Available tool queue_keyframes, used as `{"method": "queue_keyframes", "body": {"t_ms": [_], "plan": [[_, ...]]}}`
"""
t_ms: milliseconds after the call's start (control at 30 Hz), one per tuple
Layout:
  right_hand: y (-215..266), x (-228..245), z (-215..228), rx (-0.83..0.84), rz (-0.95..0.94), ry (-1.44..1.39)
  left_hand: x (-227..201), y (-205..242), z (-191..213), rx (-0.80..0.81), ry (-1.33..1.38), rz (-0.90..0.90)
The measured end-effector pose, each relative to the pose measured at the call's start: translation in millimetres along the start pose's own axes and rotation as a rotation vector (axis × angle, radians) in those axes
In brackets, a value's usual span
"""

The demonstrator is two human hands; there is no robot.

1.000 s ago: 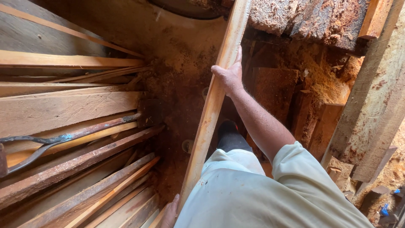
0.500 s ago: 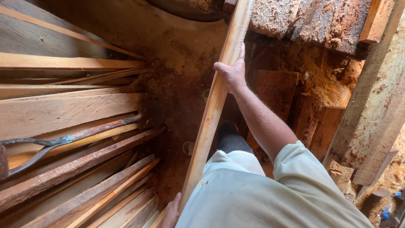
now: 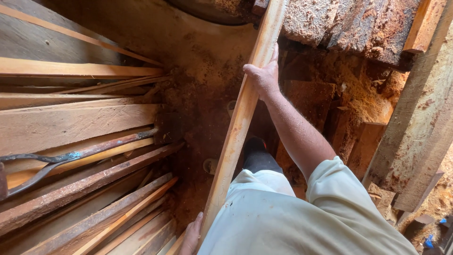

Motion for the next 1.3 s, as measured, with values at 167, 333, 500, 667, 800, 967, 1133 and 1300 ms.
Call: {"method": "queue_keyframes", "body": {"t_ms": [167,333,500,667,800,967,1133,1300], "plan": [[-6.2,1.8,-0.7,0.022,0.021,-0.048,-19.1,16.1,-2.4,0.014,-0.022,0.017],[-11.7,3.8,-0.6,0.020,0.019,-0.064,-15.9,5.3,-4.1,0.022,0.010,-0.034],[-12.7,7.7,-0.4,0.014,-0.009,-0.009,-26.0,12.3,-6.0,0.011,0.028,-0.004],[-22.3,7.1,-0.1,0.012,-0.004,-0.051,-27.2,3.1,-5.1,0.002,-0.078,-0.015],[-25.5,8.3,0.7,0.009,-0.014,-0.054,-35.7,7.9,-4.4,-0.018,-0.088,0.003],[-30.3,10.4,0.7,0.011,-0.020,-0.062,-37.3,7.4,-4.5,-0.034,-0.123,0.031],[-36.8,11.5,2.9,-0.016,-0.023,0.003,-45.6,11.9,-6.9,-0.030,-0.107,0.030],[-47.0,12.0,4.7,-0.020,-0.021,0.015,-54.3,10.8,-9.7,-0.014,-0.090,0.003]]}}
Point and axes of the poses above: each hand's wrist, its own y-axis away from the middle knuckle, its own z-axis out of the back of the hand, x = y × z, the point moved 9 cm from there along -y, towards the middle knuckle, and after that the axes turned 4 degrees about -z, right-handed, at the moved point
